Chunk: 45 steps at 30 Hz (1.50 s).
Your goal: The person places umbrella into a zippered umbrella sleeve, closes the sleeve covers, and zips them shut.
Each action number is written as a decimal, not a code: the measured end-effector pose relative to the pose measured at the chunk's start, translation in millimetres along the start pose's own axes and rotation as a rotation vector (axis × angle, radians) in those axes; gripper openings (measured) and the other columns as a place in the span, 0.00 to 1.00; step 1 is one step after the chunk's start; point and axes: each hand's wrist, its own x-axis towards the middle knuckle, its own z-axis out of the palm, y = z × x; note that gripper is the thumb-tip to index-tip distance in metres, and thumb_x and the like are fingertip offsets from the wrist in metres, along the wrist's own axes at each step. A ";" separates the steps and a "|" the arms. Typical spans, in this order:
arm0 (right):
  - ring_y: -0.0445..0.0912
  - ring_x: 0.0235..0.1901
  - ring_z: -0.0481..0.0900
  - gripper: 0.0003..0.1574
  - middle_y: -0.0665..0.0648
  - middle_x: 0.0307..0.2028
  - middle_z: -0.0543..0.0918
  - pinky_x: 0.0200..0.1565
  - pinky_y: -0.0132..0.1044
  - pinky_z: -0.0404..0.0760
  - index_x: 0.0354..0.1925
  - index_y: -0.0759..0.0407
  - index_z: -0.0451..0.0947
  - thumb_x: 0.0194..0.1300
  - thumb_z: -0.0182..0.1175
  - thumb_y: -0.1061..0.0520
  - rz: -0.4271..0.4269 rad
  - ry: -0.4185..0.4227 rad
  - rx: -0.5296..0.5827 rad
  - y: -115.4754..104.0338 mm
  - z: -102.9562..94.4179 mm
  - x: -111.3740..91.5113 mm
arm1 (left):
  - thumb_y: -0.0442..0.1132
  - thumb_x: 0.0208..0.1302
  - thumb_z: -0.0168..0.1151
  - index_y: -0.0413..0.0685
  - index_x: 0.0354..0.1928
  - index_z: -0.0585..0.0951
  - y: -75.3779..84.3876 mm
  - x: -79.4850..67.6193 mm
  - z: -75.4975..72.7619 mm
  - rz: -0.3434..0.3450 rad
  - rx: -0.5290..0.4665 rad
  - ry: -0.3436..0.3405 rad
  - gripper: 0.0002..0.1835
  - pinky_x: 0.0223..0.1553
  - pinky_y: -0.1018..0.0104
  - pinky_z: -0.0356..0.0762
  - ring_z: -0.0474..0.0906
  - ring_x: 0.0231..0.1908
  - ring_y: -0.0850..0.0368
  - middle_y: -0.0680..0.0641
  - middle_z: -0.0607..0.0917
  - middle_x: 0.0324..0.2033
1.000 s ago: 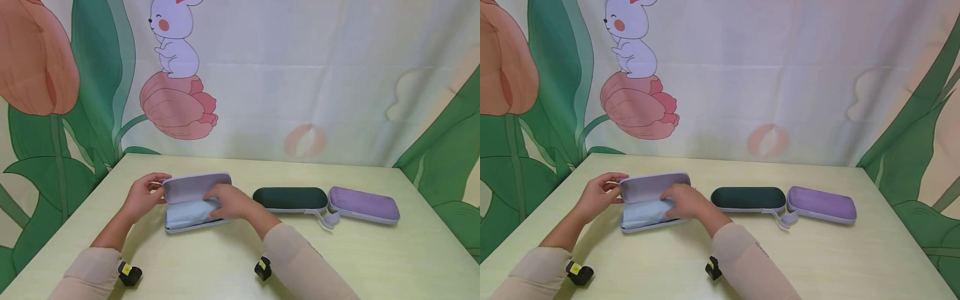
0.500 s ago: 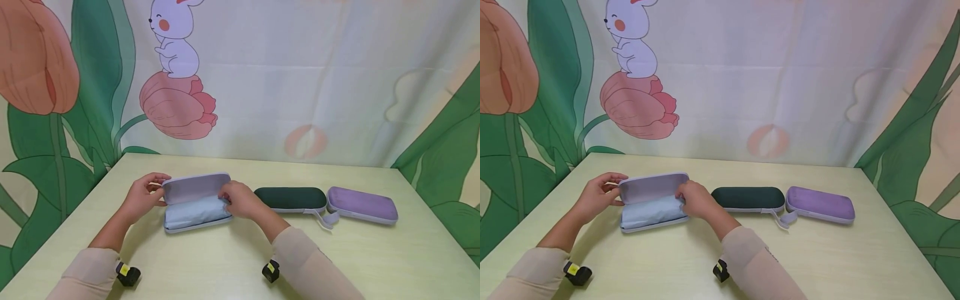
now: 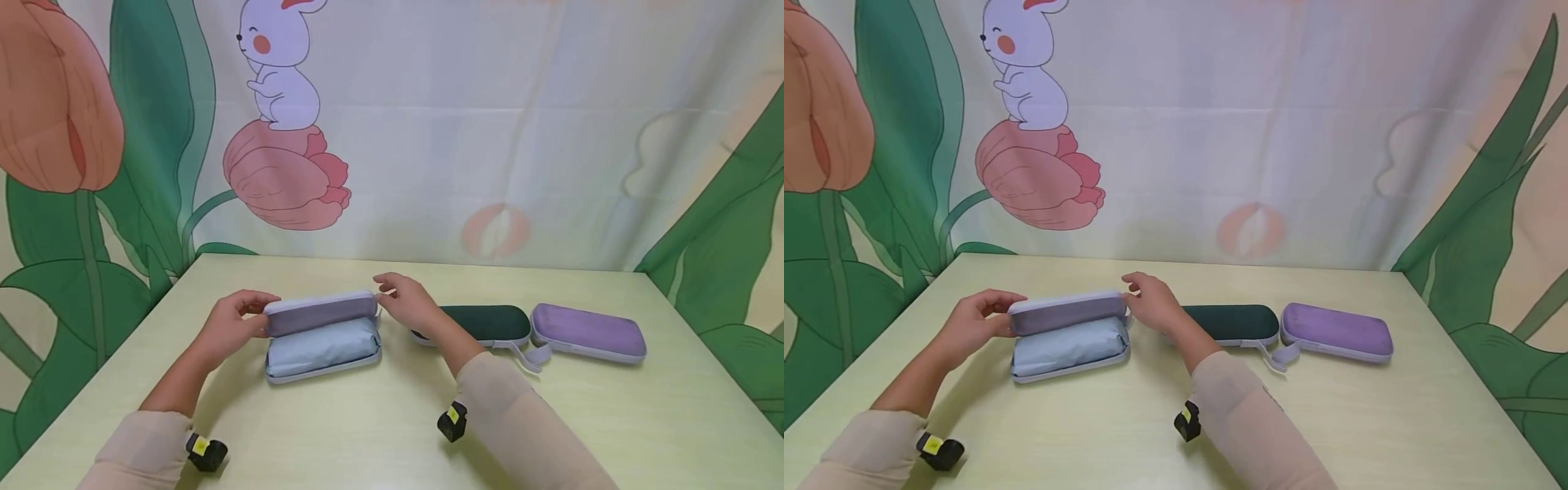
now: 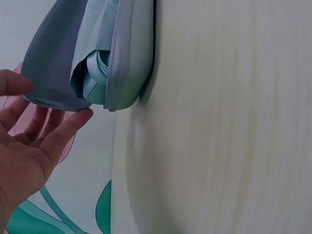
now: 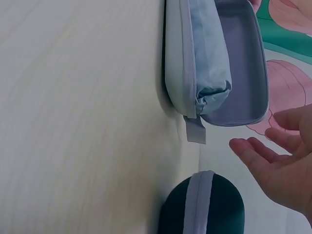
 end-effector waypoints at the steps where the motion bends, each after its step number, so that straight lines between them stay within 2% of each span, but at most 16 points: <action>1: 0.54 0.53 0.78 0.24 0.62 0.56 0.78 0.52 0.43 0.78 0.65 0.62 0.70 0.73 0.53 0.58 0.014 -0.020 0.055 1.0 0.9 0.1 | 0.30 0.68 0.51 0.32 0.59 0.74 0.8 -0.9 -0.3 -0.010 -0.012 -0.014 0.19 0.41 0.58 0.83 0.76 0.49 0.45 0.34 0.75 0.53; 5: 0.55 0.49 0.81 0.22 0.61 0.51 0.79 0.51 0.41 0.79 0.61 0.64 0.73 0.73 0.54 0.56 0.076 -0.077 0.246 3.6 5.0 -3.6 | 0.39 0.72 0.54 0.32 0.57 0.75 3.9 -4.3 -1.0 -0.037 -0.056 -0.055 0.19 0.45 0.56 0.82 0.76 0.48 0.52 0.36 0.75 0.55; 8: 0.54 0.46 0.81 0.17 0.57 0.46 0.79 0.51 0.41 0.79 0.54 0.63 0.76 0.72 0.57 0.56 0.092 -0.076 0.279 3.6 6.9 -9.0 | 0.43 0.70 0.59 0.32 0.53 0.77 5.9 -7.6 -2.0 -0.043 -0.025 -0.064 0.20 0.44 0.59 0.82 0.77 0.44 0.55 0.38 0.79 0.49; 11: 0.51 0.45 0.80 0.13 0.54 0.43 0.80 0.49 0.40 0.78 0.48 0.61 0.78 0.69 0.60 0.56 0.068 -0.068 0.209 4.4 8.7 -14.5 | 0.44 0.66 0.65 0.34 0.48 0.80 7.5 -11.5 -2.8 -0.041 0.022 -0.069 0.18 0.42 0.63 0.82 0.78 0.41 0.53 0.41 0.81 0.43; 13: 0.48 0.45 0.79 0.11 0.52 0.42 0.80 0.48 0.39 0.78 0.46 0.59 0.78 0.68 0.62 0.55 0.051 -0.065 0.159 4.2 10.1 -18.0 | 0.44 0.63 0.67 0.37 0.44 0.82 7.7 -13.8 -2.8 -0.037 0.059 -0.071 0.17 0.41 0.64 0.80 0.77 0.43 0.51 0.43 0.82 0.42; 19: 0.45 0.41 0.78 0.09 0.48 0.36 0.80 0.41 0.35 0.78 0.38 0.56 0.78 0.64 0.66 0.53 -0.017 -0.066 0.016 6.9 17.4 -23.5 | 0.47 0.56 0.74 0.44 0.42 0.84 3.9 -16.7 0.0 -0.009 0.156 -0.086 0.17 0.45 0.59 0.75 0.74 0.51 0.46 0.45 0.83 0.44; 25: 0.44 0.35 0.72 0.10 0.51 0.31 0.76 0.38 0.34 0.74 0.31 0.55 0.78 0.59 0.71 0.55 -0.089 -0.052 -0.130 6.6 23.4 -27.0 | 0.45 0.51 0.77 0.43 0.44 0.83 -4.3 -17.1 3.4 -0.007 0.153 -0.127 0.20 0.51 0.59 0.78 0.77 0.51 0.45 0.44 0.80 0.47; 29: 0.44 0.33 0.69 0.12 0.54 0.30 0.75 0.37 0.34 0.72 0.29 0.55 0.77 0.55 0.73 0.56 -0.105 -0.047 -0.164 5.8 27.0 -29.8 | 0.43 0.49 0.78 0.41 0.44 0.83 -6.7 -18.8 5.1 0.007 0.142 -0.142 0.21 0.54 0.56 0.77 0.77 0.51 0.46 0.43 0.79 0.48; 32: 0.44 0.33 0.69 0.13 0.53 0.29 0.74 0.37 0.33 0.72 0.28 0.55 0.77 0.54 0.74 0.56 -0.104 -0.044 -0.163 4.6 29.5 -32.5 | 0.43 0.49 0.78 0.41 0.46 0.82 -6.3 -19.3 6.1 0.009 0.174 -0.151 0.24 0.57 0.51 0.73 0.75 0.52 0.45 0.43 0.80 0.48; 35: 0.44 0.33 0.69 0.13 0.52 0.29 0.73 0.37 0.33 0.72 0.28 0.56 0.77 0.53 0.75 0.57 -0.116 -0.031 -0.165 3.4 30.8 -34.9 | 0.44 0.50 0.78 0.38 0.55 0.78 -4.0 -17.9 6.7 -0.034 0.200 -0.195 0.31 0.57 0.46 0.72 0.74 0.54 0.42 0.40 0.79 0.52; 38: 0.44 0.33 0.70 0.13 0.51 0.28 0.73 0.37 0.33 0.72 0.28 0.56 0.77 0.53 0.75 0.57 -0.132 -0.016 -0.177 3.0 31.2 -36.2 | 0.47 0.54 0.74 0.34 0.62 0.72 -2.2 -14.5 6.4 -0.139 0.216 -0.265 0.37 0.54 0.47 0.73 0.72 0.54 0.41 0.36 0.76 0.55; 41: 0.43 0.33 0.69 0.14 0.52 0.28 0.74 0.36 0.32 0.72 0.28 0.57 0.77 0.53 0.75 0.57 -0.143 -0.008 -0.197 2.7 31.0 -37.5 | 0.49 0.57 0.71 0.30 0.63 0.69 -1.7 -10.3 7.9 -0.232 0.218 -0.323 0.39 0.48 0.53 0.77 0.74 0.49 0.45 0.36 0.76 0.51; 45: 0.43 0.31 0.69 0.14 0.52 0.29 0.73 0.35 0.32 0.71 0.29 0.57 0.77 0.54 0.74 0.57 -0.150 -0.003 -0.226 1.9 29.3 -40.0 | 0.49 0.55 0.73 0.28 0.62 0.69 0.6 -6.3 13.0 -0.282 0.212 -0.352 0.41 0.40 0.58 0.81 0.76 0.43 0.51 0.40 0.78 0.46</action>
